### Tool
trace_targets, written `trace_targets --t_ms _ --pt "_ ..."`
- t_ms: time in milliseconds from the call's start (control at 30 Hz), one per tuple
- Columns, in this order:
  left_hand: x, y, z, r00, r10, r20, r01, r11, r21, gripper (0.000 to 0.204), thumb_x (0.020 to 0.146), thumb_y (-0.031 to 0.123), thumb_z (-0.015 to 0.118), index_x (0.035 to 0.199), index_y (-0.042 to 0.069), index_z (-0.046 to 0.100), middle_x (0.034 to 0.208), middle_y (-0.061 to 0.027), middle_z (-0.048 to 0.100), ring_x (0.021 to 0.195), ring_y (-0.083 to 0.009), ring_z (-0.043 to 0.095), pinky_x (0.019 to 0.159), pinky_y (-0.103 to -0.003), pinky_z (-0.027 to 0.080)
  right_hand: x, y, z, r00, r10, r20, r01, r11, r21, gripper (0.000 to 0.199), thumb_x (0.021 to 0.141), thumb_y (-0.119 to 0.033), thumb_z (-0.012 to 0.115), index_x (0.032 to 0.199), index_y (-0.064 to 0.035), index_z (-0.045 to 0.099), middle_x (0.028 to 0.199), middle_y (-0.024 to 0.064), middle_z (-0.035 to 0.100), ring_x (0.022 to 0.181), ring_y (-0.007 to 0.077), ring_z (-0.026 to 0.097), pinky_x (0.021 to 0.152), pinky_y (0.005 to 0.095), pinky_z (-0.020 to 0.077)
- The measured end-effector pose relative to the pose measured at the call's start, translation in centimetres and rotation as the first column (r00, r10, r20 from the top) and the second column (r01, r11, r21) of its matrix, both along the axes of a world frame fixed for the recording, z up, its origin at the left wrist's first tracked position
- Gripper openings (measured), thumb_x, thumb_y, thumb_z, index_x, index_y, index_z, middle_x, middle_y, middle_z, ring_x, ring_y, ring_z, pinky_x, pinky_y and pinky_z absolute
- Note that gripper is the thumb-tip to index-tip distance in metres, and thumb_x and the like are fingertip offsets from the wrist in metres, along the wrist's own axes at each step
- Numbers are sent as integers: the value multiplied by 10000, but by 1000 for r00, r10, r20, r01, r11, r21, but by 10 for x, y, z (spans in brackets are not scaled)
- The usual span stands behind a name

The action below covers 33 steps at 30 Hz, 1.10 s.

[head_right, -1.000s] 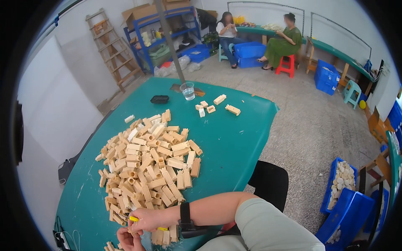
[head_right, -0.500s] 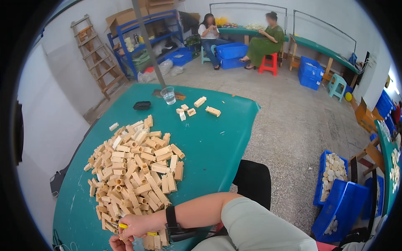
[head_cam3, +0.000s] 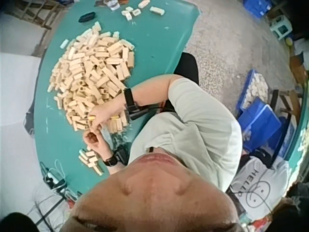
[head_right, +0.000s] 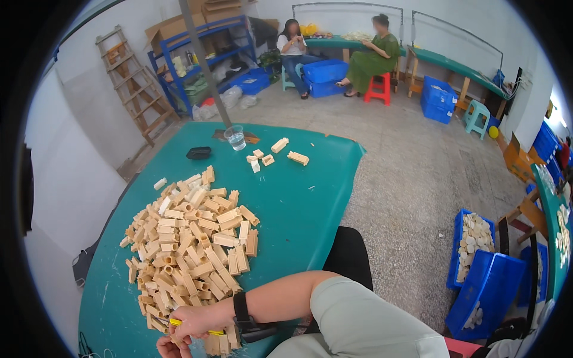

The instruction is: The person uses a yellow utility knife to carve small rectangular wooden blocks on a green table. They hold each block in one hand and carefully shave off edges and corners with the other, creating wood shavings that accumulate on the table. The person repeatedly picks up blocks from a large pile, carves them, and places them back down.

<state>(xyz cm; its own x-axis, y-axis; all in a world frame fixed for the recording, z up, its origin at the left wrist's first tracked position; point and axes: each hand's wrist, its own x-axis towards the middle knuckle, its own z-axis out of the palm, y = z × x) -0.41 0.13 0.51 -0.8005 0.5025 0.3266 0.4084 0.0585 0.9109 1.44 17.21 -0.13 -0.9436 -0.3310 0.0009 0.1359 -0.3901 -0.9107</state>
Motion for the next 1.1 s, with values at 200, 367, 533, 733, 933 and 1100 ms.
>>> trace_targets --t_ms 200,367,533,733,933,1100 --pt "-4 -5 -5 999 -3 -37 2 999 -33 225 850 193 604 963 56 466 794 -36 524 670 -92 472 589 -215 390 4 3 4 1000 26 -7 -26 999 -40 240 758 -109 535 974 -11 498 641 53 540 412 82 403 350 222 293" --pt "1 0 0 1000 16 10 -16 999 27 221 849 172 606 971 55 464 811 -44 533 700 -106 496 618 -222 409 4 2 8 999 33 8 -32 999 -24 242 759 -118 543 969 -11 493 641 51 534 424 78 401 350 221 287" --pt "-2 -2 -2 1000 10 23 -11 1000 11 213 850 153 603 979 56 463 821 -46 532 721 -117 503 640 -229 416 4 4 8 999 36 1 -36 999 -16 244 755 -122 548 963 -9 491 641 53 539 416 80 406 349 220 290" --pt "2 2 3 1000 8 30 -8 1000 -7 194 856 141 591 971 57 460 831 -47 525 726 -114 491 645 -232 411 4 5 8 1000 15 9 -15 1000 -1 249 747 -118 547 964 -10 491 645 60 549 409 82 416 343 224 298" --pt "1 0 3 999 -1 42 1 1000 -9 192 855 136 590 972 57 460 843 -50 524 730 -121 493 651 -232 410 -2 0 0 1000 23 8 -23 1000 -4 248 750 -125 547 963 -12 491 641 63 553 398 82 412 343 226 306" --pt "3 6 0 997 -26 73 24 999 24 196 850 128 596 978 58 466 833 -52 529 728 -122 500 649 -229 409 5 7 3 1000 9 -19 -8 999 31 246 765 -140 555 964 -11 492 642 67 556 396 82 415 342 228 307"
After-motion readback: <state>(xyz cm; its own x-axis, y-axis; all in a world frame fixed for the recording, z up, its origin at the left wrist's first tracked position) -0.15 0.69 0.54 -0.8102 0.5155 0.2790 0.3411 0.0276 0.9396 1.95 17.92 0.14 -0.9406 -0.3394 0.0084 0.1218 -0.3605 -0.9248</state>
